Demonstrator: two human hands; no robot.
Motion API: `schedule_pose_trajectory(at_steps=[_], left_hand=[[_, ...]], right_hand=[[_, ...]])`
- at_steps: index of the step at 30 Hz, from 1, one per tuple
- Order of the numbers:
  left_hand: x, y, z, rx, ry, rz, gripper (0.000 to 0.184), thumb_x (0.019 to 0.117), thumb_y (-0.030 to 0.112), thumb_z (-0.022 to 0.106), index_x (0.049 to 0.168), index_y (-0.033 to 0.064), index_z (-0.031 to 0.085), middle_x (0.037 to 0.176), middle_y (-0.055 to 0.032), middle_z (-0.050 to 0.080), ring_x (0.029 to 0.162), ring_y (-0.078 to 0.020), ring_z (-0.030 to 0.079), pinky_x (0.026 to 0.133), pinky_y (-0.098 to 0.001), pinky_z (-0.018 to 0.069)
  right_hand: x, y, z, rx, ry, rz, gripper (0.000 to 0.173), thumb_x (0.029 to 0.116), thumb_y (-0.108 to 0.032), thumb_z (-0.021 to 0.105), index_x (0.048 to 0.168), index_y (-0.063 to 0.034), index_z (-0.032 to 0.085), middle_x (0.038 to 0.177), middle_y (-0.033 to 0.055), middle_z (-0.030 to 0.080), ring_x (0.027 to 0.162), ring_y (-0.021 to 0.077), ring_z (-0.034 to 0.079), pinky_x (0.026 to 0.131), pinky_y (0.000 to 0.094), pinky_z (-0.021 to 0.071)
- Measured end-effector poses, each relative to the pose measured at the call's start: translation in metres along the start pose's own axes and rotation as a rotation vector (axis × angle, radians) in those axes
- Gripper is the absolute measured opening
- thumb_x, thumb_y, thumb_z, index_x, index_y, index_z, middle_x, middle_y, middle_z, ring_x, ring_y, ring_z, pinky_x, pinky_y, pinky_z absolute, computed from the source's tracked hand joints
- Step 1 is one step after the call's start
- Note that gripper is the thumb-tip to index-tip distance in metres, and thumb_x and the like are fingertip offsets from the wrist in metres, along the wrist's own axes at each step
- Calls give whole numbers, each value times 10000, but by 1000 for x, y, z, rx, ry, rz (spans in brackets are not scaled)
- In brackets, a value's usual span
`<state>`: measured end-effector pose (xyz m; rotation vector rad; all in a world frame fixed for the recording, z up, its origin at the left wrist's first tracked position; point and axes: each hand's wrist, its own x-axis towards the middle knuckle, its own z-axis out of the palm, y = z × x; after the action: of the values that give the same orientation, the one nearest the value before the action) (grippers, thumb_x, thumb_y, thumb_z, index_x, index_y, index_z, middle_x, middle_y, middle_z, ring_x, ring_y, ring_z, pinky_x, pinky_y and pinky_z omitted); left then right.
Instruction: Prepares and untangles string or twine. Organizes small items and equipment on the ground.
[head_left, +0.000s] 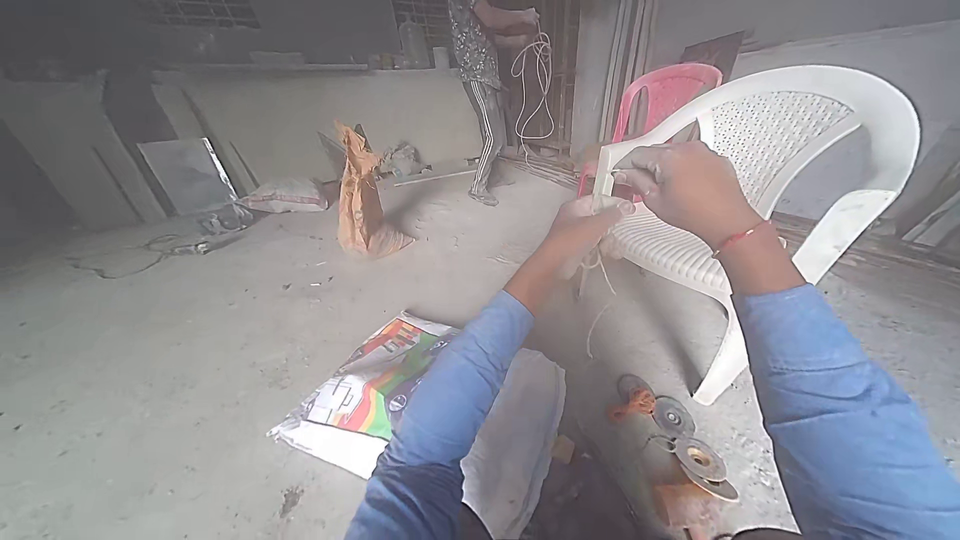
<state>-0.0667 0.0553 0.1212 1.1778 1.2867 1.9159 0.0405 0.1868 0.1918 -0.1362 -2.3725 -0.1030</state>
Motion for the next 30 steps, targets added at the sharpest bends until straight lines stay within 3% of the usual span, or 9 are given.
schedule_pose_trajectory(at_steps=[6, 11, 14, 16, 19, 22, 26, 28, 30], left_hand=[[-22, 7, -16, 11, -320, -84, 391, 1113, 381, 362, 872, 136, 548, 542, 71, 293, 395, -25, 252, 376, -163, 218], [-19, 28, -2, 86, -553, -33, 262, 1103, 168, 355, 963, 88, 562, 571, 42, 405, 446, -42, 361, 421, -178, 303], [-12, 30, -12, 797, -187, 87, 261, 1018, 210, 619, 818, 45, 648, 592, -21, 533, 504, -125, 504, 491, -314, 438], [-1, 14, -30, 928, 247, 42, 465, 1038, 388, 552, 761, 23, 629, 659, -87, 591, 619, -234, 604, 614, -486, 518], [13, -5, -69, 483, 623, 44, 747, 1099, 562, 227, 836, 13, 662, 578, -38, 590, 465, -137, 482, 481, -326, 412], [9, 8, -83, -73, 476, -35, 929, 979, 734, -60, 1050, 99, 615, 567, 5, 541, 374, -61, 339, 357, -207, 265], [-3, 39, -51, -178, 109, 7, 1061, 925, 707, -203, 1441, 125, 519, 1238, -138, 694, 954, -238, 695, 717, -413, 567], [-9, 51, -31, -268, 49, 72, 1041, 931, 719, -179, 1548, 107, 394, 1509, -205, 486, 1307, -390, 555, 965, -642, 505], [-15, 59, -24, -375, 2, 55, 1100, 874, 773, -211, 1584, 121, 318, 1536, -240, 439, 1329, -432, 526, 976, -669, 482]], right_hand=[[-1, 29, 18, 133, 148, 177, 336, 1038, -374, 579, 913, -86, 697, 891, 138, 656, 818, 344, 649, 651, 588, 472], [0, 32, 50, 635, 24, 269, 292, 1028, -264, 615, 801, -90, 675, 697, 19, 604, 651, 125, 554, 645, 384, 445], [2, 14, 39, 846, 16, 289, 316, 1066, -245, 560, 808, -74, 626, 610, 17, 582, 534, 114, 580, 565, 312, 537], [0, 3, 22, 900, -22, 234, 292, 1061, -271, 578, 839, -91, 637, 616, -2, 552, 471, 97, 517, 475, 266, 508], [-6, -14, -4, 895, -219, -68, 202, 1002, -229, 656, 873, -110, 755, 664, -41, 646, 455, 29, 457, 409, 192, 362], [-4, -31, -13, 701, -261, -222, 241, 984, -270, 676, 783, -142, 712, 547, -72, 512, 445, 22, 408, 416, 208, 303], [6, -7, 13, 506, -130, 107, 267, 1032, -271, 609, 821, -124, 680, 647, -2, 555, 593, 134, 512, 589, 393, 412], [1, 3, 29, 657, -270, 191, 273, 1055, -204, 583, 843, -84, 706, 605, -6, 523, 516, 92, 439, 504, 293, 357], [-7, 9, 43, 989, -380, 234, 216, 1059, -128, 547, 987, -44, 733, 589, -10, 530, 451, 40, 425, 419, 186, 359]])
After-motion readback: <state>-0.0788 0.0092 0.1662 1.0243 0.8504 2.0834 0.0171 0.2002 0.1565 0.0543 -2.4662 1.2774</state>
